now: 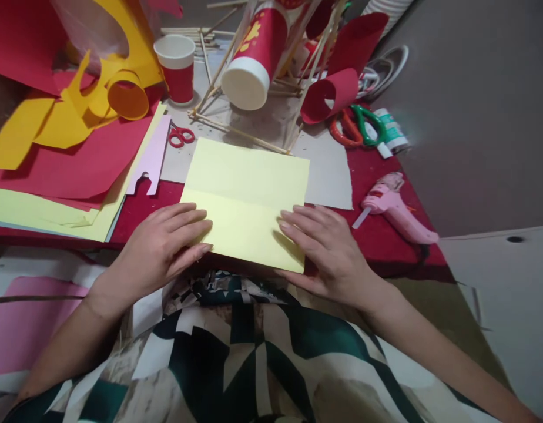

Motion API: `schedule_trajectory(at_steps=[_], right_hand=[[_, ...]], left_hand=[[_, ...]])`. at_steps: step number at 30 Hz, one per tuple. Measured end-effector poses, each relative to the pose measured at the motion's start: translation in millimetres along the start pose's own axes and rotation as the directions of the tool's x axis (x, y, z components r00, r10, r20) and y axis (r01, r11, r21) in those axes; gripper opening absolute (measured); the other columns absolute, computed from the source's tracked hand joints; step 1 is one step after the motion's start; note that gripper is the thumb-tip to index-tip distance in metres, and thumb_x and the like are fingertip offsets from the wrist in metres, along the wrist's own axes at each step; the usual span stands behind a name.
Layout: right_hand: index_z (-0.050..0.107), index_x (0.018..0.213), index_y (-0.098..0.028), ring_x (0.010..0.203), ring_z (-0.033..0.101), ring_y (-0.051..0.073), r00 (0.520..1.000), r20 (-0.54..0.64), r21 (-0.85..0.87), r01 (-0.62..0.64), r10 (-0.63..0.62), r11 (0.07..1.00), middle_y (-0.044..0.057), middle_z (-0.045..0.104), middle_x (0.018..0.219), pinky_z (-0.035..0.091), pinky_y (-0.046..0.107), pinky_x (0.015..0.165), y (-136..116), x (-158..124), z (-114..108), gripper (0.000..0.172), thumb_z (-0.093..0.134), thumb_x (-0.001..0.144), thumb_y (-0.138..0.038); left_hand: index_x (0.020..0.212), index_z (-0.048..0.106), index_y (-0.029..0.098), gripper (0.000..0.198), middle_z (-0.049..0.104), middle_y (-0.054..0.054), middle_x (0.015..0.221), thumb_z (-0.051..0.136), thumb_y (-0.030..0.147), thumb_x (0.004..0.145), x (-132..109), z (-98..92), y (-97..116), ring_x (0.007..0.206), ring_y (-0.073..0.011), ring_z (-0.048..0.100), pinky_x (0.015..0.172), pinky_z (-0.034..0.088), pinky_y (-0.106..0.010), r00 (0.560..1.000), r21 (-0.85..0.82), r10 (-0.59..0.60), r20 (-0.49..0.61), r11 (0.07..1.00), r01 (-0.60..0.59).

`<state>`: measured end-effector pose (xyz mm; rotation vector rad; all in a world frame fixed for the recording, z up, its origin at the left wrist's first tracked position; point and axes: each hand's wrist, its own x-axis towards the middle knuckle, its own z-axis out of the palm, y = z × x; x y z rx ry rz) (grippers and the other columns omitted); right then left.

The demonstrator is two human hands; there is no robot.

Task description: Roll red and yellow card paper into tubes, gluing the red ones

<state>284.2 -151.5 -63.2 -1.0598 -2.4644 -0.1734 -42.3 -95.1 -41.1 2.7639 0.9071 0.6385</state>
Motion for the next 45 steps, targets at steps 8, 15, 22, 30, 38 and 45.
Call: schedule_trajectory(at_steps=[8,15,22,30,38,45], right_hand=[[0.055,0.141,-0.020,0.125,0.063,0.031,0.998,-0.017,0.171,0.069,-0.067,0.983,0.017,0.072,0.127,0.054,0.050,0.096,8,-13,-2,0.044,0.038,0.104,-0.037],[0.059,0.140,-0.021,0.119,0.069,0.029,0.991,-0.112,0.325,0.105,-0.072,0.940,0.016,0.074,0.122,0.057,0.048,0.091,-1,-25,-1,0.050,0.040,0.103,-0.049],[0.055,0.142,-0.022,0.116,0.071,0.028,0.997,-0.074,0.267,0.014,0.006,0.964,0.014,0.077,0.118,0.058,0.047,0.091,-4,-19,-4,0.043,0.052,0.099,-0.025],[0.066,0.129,-0.023,0.107,0.073,0.029,0.987,-0.032,0.338,-0.137,0.157,0.931,0.012,0.079,0.109,0.058,0.048,0.084,0,-7,-10,0.034,0.058,0.098,-0.032],[0.067,0.128,-0.025,0.092,0.077,0.024,0.892,0.029,0.468,-0.410,0.450,0.783,0.005,0.081,0.096,0.063,0.043,0.086,-1,7,-11,0.034,0.064,0.094,-0.024],[0.052,0.147,-0.022,0.085,0.077,0.021,0.763,0.000,0.436,-0.582,0.647,0.686,0.012,0.071,0.129,0.066,0.033,0.073,-6,22,-5,0.058,0.067,0.093,-0.034]], left_hand=[[0.142,0.057,0.026,0.052,0.063,-0.008,0.143,0.070,0.035,0.092,-16,-24.6,4,0.136,-0.0262,0.056,0.115,0.047,-0.047,0.990,-0.222,-0.133,0.050,0.965,0.141],[0.143,0.056,0.030,0.048,0.063,-0.009,0.144,0.063,0.030,0.096,-30,-19.4,-7,0.142,-0.0286,0.050,0.116,0.045,-0.052,0.995,-0.172,-0.092,0.049,0.980,0.099],[0.119,0.070,0.035,0.026,0.073,-0.003,0.128,0.058,0.027,0.097,-26,-6.6,-4,0.128,-0.0264,0.061,0.105,0.053,-0.049,0.992,-0.093,-0.122,0.002,0.988,0.122],[0.118,0.069,0.033,0.027,0.074,-0.005,0.109,0.058,0.022,0.096,-25,-6.3,-2,0.102,-0.0253,0.065,0.091,0.055,-0.045,0.993,-0.065,-0.090,-0.072,0.994,0.085],[0.124,0.064,0.027,0.031,0.075,-0.005,0.107,0.064,0.022,0.093,-25,-4.9,4,0.097,-0.0228,0.067,0.086,0.056,-0.040,0.966,-0.150,-0.219,-0.138,0.969,0.198],[0.133,0.060,0.032,0.041,0.077,0.002,0.096,0.067,0.026,0.094,-27,3.4,15,0.087,-0.0207,0.071,0.084,0.059,-0.039,0.842,-0.123,-0.486,-0.235,0.874,0.470]])
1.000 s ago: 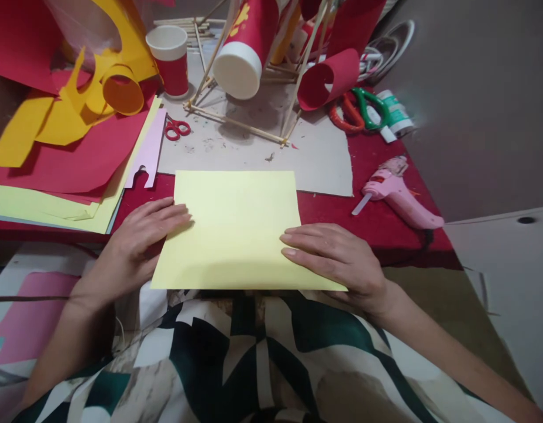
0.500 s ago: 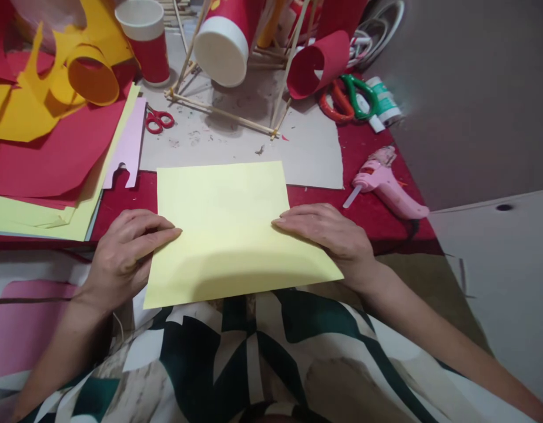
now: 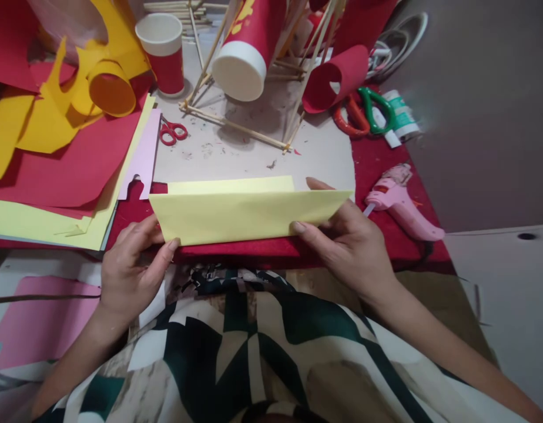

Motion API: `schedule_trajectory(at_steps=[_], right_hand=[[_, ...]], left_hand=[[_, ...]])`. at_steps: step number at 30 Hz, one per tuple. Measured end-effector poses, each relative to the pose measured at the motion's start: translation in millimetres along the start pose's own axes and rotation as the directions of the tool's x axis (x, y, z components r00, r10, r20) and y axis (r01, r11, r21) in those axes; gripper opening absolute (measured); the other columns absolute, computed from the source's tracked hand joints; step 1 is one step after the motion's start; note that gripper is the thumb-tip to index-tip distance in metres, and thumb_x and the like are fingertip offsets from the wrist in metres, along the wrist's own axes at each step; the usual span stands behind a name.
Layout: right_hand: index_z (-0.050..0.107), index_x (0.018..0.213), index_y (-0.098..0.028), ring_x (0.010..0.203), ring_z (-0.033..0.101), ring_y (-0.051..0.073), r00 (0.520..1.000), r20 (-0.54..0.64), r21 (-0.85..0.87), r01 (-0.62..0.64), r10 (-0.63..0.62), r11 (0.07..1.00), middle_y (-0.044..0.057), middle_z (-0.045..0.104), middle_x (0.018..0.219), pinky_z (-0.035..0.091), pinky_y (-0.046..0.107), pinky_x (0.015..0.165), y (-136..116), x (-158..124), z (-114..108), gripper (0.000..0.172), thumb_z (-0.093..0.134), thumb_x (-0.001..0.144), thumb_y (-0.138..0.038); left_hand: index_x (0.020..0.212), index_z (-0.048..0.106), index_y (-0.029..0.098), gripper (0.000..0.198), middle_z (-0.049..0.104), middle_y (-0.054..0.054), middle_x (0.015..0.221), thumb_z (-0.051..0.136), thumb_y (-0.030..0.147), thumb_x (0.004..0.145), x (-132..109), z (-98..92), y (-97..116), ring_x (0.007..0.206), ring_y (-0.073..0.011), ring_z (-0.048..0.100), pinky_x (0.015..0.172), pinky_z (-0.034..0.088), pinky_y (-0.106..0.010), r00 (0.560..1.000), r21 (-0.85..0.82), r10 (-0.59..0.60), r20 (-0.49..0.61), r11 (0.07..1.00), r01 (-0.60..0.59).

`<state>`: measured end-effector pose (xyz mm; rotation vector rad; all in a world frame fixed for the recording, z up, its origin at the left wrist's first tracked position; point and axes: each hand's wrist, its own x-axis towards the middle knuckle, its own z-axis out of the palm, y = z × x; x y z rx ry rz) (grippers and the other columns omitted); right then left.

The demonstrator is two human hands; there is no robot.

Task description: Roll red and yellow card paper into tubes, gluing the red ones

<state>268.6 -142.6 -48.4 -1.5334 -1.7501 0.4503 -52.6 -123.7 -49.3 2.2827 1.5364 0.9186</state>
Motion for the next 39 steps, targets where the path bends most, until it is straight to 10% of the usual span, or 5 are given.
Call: schedule_trajectory(at_steps=[8,22,32,39], right_hand=[[0.020,0.162,-0.022,0.064,0.071,0.020,0.997,-0.050,-0.061,-0.057,0.054,0.996,0.008,0.079,0.095,0.063,0.033,0.061,1,7,14,0.080,0.061,0.096,-0.037],[0.025,0.161,-0.027,0.051,0.061,0.019,0.996,-0.087,-0.327,-0.007,-0.022,0.945,0.003,0.071,0.080,0.054,0.034,0.049,0,9,16,0.076,0.060,0.095,-0.041],[0.024,0.160,-0.028,0.067,0.070,0.020,0.990,-0.053,-0.405,0.102,-0.134,0.909,0.015,0.062,0.142,0.057,0.034,0.055,-2,11,19,0.070,0.054,0.097,-0.033],[0.008,0.163,-0.030,0.086,0.074,0.027,0.994,0.007,-0.474,0.098,-0.107,0.875,0.015,0.053,0.152,0.057,0.036,0.061,3,10,20,0.075,0.048,0.100,-0.038]], left_hand=[[0.156,0.037,0.026,0.064,0.075,-0.004,0.102,0.061,0.032,0.097,-6,6.8,5,0.099,-0.0240,0.069,0.091,0.057,-0.041,0.995,0.050,-0.093,-0.032,0.994,0.094],[0.139,0.057,0.027,0.041,0.072,-0.004,0.098,0.050,0.031,0.098,5,15.3,10,0.094,-0.0274,0.065,0.083,0.052,-0.047,0.998,0.273,0.059,-0.005,0.961,-0.055],[0.137,0.059,0.024,0.042,0.068,-0.007,0.094,0.051,0.037,0.098,9,9.3,7,0.096,-0.0290,0.064,0.083,0.051,-0.051,0.995,0.441,0.046,0.088,0.894,-0.080],[0.143,0.054,0.024,0.063,0.065,-0.016,0.130,0.074,0.037,0.085,2,7.0,37,0.114,-0.0360,0.061,0.094,0.048,-0.054,0.932,0.420,0.362,0.020,0.843,-0.336]])
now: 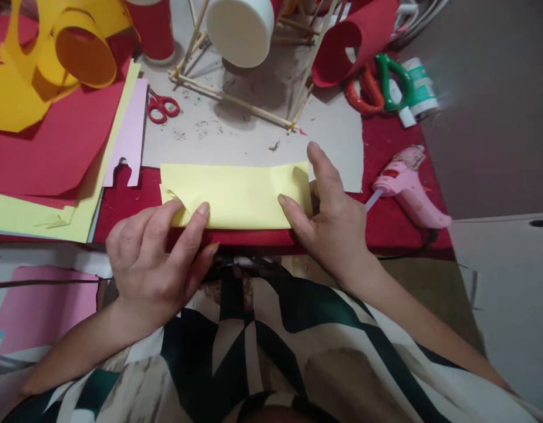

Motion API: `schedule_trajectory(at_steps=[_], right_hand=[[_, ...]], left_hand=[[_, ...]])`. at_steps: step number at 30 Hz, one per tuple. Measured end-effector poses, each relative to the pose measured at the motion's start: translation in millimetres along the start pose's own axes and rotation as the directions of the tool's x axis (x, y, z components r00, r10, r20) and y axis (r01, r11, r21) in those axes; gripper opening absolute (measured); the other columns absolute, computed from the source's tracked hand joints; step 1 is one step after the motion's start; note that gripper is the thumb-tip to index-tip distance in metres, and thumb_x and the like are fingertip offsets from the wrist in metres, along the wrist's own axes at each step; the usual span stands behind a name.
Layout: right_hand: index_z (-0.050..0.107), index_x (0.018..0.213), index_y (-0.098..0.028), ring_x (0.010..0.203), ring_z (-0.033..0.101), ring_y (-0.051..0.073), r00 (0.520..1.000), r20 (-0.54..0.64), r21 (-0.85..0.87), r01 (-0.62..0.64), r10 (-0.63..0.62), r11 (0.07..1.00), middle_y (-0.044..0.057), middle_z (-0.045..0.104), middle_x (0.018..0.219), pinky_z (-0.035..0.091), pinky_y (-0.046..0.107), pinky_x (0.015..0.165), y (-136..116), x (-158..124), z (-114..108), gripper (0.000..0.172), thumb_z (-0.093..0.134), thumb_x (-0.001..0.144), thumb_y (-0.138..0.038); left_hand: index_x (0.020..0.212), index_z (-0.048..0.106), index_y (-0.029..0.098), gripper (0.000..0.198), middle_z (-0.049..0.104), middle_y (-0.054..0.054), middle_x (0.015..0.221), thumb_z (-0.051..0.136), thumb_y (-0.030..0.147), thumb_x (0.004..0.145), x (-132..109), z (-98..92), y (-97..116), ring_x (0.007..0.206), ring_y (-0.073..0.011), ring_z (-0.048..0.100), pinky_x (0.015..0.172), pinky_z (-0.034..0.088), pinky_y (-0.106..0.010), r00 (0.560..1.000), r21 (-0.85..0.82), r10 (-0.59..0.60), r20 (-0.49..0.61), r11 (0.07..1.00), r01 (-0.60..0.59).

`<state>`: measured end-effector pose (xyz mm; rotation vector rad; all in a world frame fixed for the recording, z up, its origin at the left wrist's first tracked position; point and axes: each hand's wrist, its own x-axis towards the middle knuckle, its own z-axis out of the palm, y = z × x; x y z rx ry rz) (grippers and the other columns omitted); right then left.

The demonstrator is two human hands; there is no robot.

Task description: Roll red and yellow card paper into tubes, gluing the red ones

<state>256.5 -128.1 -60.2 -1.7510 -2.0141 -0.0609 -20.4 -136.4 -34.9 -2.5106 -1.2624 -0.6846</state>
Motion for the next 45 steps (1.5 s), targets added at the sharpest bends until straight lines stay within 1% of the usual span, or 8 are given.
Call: schedule_trajectory(at_steps=[5,9,12,19,23,27,34,45], right_hand=[[0.016,0.162,-0.030,0.086,0.073,0.026,1.000,0.009,0.021,-0.012,0.012,1.000,0.013,0.052,0.154,0.056,0.035,0.057,4,0,1,0.073,0.050,0.098,-0.040],[0.016,0.162,-0.031,0.097,0.073,0.029,1.000,0.017,0.034,-0.016,0.015,0.999,0.012,0.048,0.158,0.058,0.037,0.062,4,0,1,0.073,0.050,0.098,-0.039],[0.014,0.162,-0.031,0.107,0.072,0.031,1.000,0.007,0.036,-0.001,0.000,0.999,0.011,0.044,0.161,0.060,0.039,0.069,2,2,3,0.072,0.048,0.099,-0.038],[0.026,0.159,-0.027,0.107,0.070,0.030,1.000,-0.013,-0.034,0.006,-0.006,0.999,0.014,0.060,0.144,0.060,0.042,0.076,4,2,-9,0.063,0.047,0.101,-0.041],[0.034,0.156,-0.023,0.122,0.063,0.034,0.990,-0.093,-0.061,0.097,-0.103,0.993,0.016,0.066,0.133,0.053,0.050,0.099,-2,-10,-24,0.063,0.054,0.099,-0.040],[0.024,0.159,-0.016,0.140,0.050,0.036,0.922,0.107,0.008,0.372,-0.371,0.928,0.020,0.057,0.147,0.037,0.058,0.115,-11,-23,-16,0.076,0.054,0.098,-0.048],[0.020,0.160,-0.008,0.143,0.048,0.034,0.891,0.224,-0.009,0.408,-0.396,0.913,0.023,0.052,0.152,0.031,0.056,0.117,-11,-32,2,0.077,0.051,0.100,-0.046],[0.030,0.157,-0.011,0.144,0.047,0.033,0.879,0.285,-0.042,0.409,-0.382,0.911,0.022,0.051,0.153,0.031,0.055,0.117,-12,-31,1,0.072,0.056,0.098,-0.042]], left_hand=[[0.142,0.058,0.022,0.065,0.062,-0.016,0.135,0.077,0.040,0.083,7,-10.0,4,0.122,-0.0371,0.056,0.104,0.044,-0.057,0.999,0.022,-0.027,-0.035,0.999,0.028],[0.145,0.052,0.021,0.057,0.055,-0.010,0.148,0.065,0.040,0.093,17,10.7,20,0.140,-0.0282,0.046,0.118,0.035,-0.044,0.953,-0.075,0.296,0.064,0.954,-0.291],[0.152,0.044,0.019,0.064,0.049,-0.009,0.156,0.057,0.049,0.097,24,29.9,33,0.147,-0.0302,0.040,0.120,0.031,-0.048,0.896,-0.167,0.389,0.212,0.918,-0.359],[0.157,0.038,0.023,0.080,0.045,-0.010,0.160,0.064,0.057,0.089,25,36.0,35,0.148,-0.0431,0.036,0.117,0.031,-0.064,0.864,-0.246,0.329,0.383,0.937,-0.248],[0.157,0.038,0.023,0.081,0.044,-0.009,0.161,0.066,0.055,0.089,26,33.5,37,0.148,-0.0431,0.036,0.117,0.032,-0.065,0.857,-0.236,0.324,0.401,0.940,-0.245],[0.152,0.047,0.021,0.072,0.047,-0.009,0.159,0.063,0.055,0.091,28,33.4,40,0.146,-0.0424,0.039,0.115,0.036,-0.065,0.850,-0.211,0.330,0.410,0.941,-0.264],[0.150,0.048,0.015,0.070,0.048,-0.007,0.158,0.061,0.053,0.093,20,36.1,39,0.144,-0.0378,0.044,0.116,0.039,-0.059,0.889,-0.139,0.322,0.325,0.946,-0.292],[0.155,0.034,0.006,0.077,0.045,-0.025,0.157,0.057,0.051,0.096,-28,4.4,-19,0.149,-0.0371,0.038,0.122,0.029,-0.051,0.942,-0.024,-0.014,0.337,0.999,0.024]])
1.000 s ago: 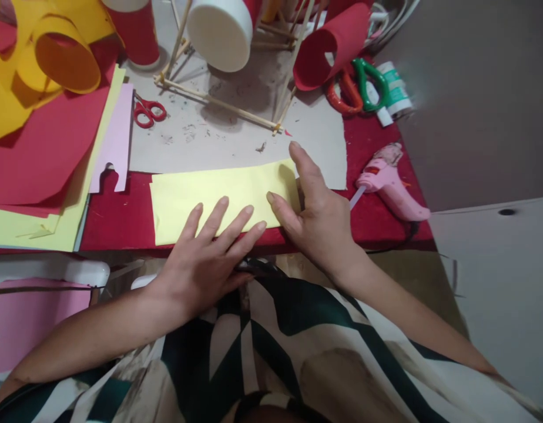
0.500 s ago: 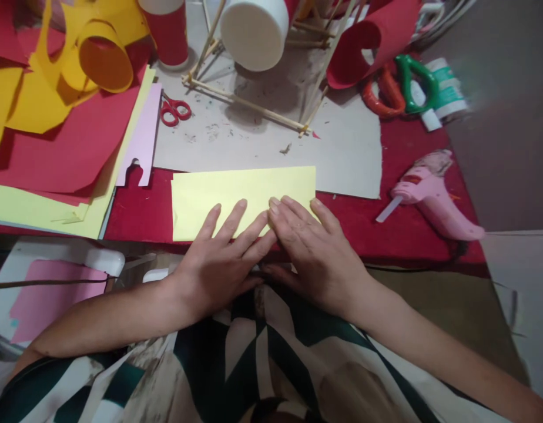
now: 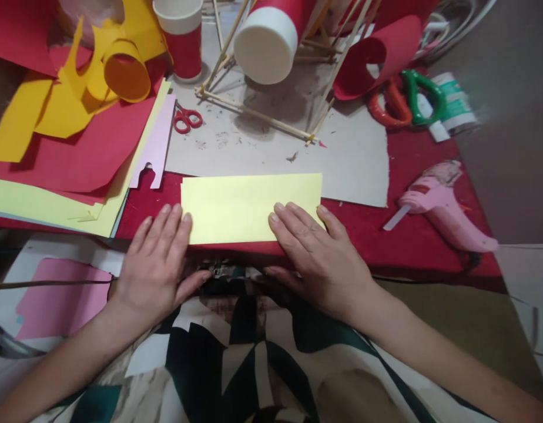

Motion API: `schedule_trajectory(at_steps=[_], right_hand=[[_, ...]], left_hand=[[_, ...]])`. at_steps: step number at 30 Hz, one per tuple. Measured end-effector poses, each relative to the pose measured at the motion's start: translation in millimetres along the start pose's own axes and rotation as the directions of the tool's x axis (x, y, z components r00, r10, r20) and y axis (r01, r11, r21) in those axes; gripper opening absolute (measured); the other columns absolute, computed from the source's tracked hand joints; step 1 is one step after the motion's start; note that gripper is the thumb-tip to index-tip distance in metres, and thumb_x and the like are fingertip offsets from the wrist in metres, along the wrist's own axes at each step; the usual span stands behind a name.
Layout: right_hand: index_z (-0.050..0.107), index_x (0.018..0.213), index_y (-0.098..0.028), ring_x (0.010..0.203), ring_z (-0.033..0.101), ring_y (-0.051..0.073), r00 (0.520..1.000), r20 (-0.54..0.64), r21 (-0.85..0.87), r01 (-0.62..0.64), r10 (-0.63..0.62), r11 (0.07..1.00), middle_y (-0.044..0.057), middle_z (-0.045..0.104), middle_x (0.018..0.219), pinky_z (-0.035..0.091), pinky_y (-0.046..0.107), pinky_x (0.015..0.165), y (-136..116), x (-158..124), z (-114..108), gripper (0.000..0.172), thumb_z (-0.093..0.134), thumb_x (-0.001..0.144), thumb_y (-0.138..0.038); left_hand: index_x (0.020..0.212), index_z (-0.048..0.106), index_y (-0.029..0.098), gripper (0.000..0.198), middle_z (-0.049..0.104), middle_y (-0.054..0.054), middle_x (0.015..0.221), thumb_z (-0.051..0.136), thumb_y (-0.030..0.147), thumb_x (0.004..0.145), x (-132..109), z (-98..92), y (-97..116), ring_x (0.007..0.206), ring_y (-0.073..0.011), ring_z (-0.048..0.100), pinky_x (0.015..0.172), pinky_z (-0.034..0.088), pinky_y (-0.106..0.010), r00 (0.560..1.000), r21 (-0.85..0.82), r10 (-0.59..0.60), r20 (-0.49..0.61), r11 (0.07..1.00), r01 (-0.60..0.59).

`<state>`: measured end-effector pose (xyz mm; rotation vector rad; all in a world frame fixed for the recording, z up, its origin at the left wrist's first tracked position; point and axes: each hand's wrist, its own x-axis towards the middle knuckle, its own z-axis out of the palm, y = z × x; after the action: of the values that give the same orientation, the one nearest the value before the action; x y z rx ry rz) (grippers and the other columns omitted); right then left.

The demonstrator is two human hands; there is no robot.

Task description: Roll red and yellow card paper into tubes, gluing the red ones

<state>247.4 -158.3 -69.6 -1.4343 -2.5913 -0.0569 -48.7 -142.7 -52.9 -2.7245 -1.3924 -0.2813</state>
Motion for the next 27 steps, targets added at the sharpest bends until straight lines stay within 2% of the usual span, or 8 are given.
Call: schedule_trajectory(at_steps=[3,5,9,11,14,17,21,27], right_hand=[[0.040,0.151,-0.014,0.142,0.050,0.034,0.998,-0.059,0.043,0.011,-0.008,0.999,0.021,0.054,0.151,0.035,0.056,0.114,1,0,0,0.063,0.056,0.097,-0.042],[0.045,0.148,-0.019,0.136,0.056,0.032,0.986,-0.167,0.124,0.011,0.010,0.992,0.017,0.061,0.145,0.041,0.055,0.110,7,2,-3,0.054,0.053,0.099,-0.039],[0.052,0.142,-0.023,0.129,0.061,0.030,0.930,-0.343,0.174,-0.074,0.131,0.982,0.015,0.066,0.137,0.046,0.051,0.106,24,24,-15,0.045,0.052,0.099,-0.035],[0.054,0.141,-0.018,0.127,0.060,0.032,0.945,-0.301,0.124,-0.096,0.129,0.988,0.017,0.066,0.136,0.045,0.051,0.104,31,41,-19,0.048,0.052,0.098,-0.039],[0.050,0.144,-0.012,0.122,0.061,0.035,0.989,-0.124,0.060,-0.076,0.083,0.995,0.020,0.068,0.132,0.045,0.051,0.101,35,65,-22,0.059,0.057,0.094,-0.043],[0.050,0.145,-0.009,0.120,0.060,0.037,0.998,0.008,0.015,-0.060,0.060,0.998,0.022,0.066,0.132,0.045,0.049,0.097,33,78,-25,0.065,0.061,0.092,-0.045],[0.056,0.140,-0.011,0.113,0.062,0.035,0.994,0.091,-0.021,-0.059,0.060,0.998,0.020,0.067,0.123,0.046,0.045,0.092,27,80,-33,0.061,0.060,0.092,-0.048],[0.057,0.137,-0.015,0.108,0.064,0.035,0.983,0.182,-0.015,-0.031,0.033,0.999,0.019,0.069,0.119,0.047,0.041,0.087,26,73,-42,0.072,0.068,0.083,-0.061]], left_hand=[[0.151,0.041,0.013,0.066,0.057,-0.022,0.147,0.051,0.051,0.098,3,-4.1,-7,0.139,-0.0369,0.051,0.114,0.039,-0.054,0.990,-0.058,-0.109,-0.094,0.993,0.104],[0.147,0.046,0.015,0.062,0.065,-0.019,0.135,0.052,0.050,0.097,13,-4.9,-7,0.126,-0.0350,0.061,0.106,0.046,-0.052,0.968,-0.121,-0.199,-0.150,0.976,0.182],[0.146,0.048,0.014,0.064,0.070,-0.015,0.125,0.057,0.051,0.094,33,0.0,-2,0.113,-0.0331,0.063,0.098,0.050,-0.049,0.932,-0.164,-0.299,-0.203,0.949,0.268],[0.146,0.050,0.011,0.064,0.069,-0.016,0.128,0.056,0.048,0.094,36,4.6,-1,0.118,-0.0340,0.060,0.100,0.048,-0.049,0.934,-0.183,-0.290,-0.207,0.950,0.254],[0.146,0.050,0.009,0.064,0.066,-0.017,0.135,0.054,0.046,0.095,33,10.2,-2,0.126,-0.0337,0.056,0.107,0.044,-0.048,0.944,-0.252,-0.258,-0.205,0.946,0.204],[0.146,0.051,0.011,0.063,0.065,-0.016,0.138,0.054,0.046,0.095,30,12.1,-3,0.130,-0.0323,0.055,0.110,0.043,-0.047,0.937,-0.314,-0.275,-0.214,0.928,0.200],[0.144,0.054,0.013,0.061,0.066,-0.014,0.136,0.054,0.048,0.094,28,13.4,-2,0.130,-0.0314,0.057,0.110,0.044,-0.047,0.923,-0.332,-0.310,-0.228,0.916,0.226],[0.142,0.057,0.013,0.062,0.067,-0.016,0.136,0.052,0.053,0.095,27,19.0,-2,0.128,-0.0323,0.059,0.109,0.044,-0.048,0.912,-0.320,-0.313,-0.265,0.921,0.223]])
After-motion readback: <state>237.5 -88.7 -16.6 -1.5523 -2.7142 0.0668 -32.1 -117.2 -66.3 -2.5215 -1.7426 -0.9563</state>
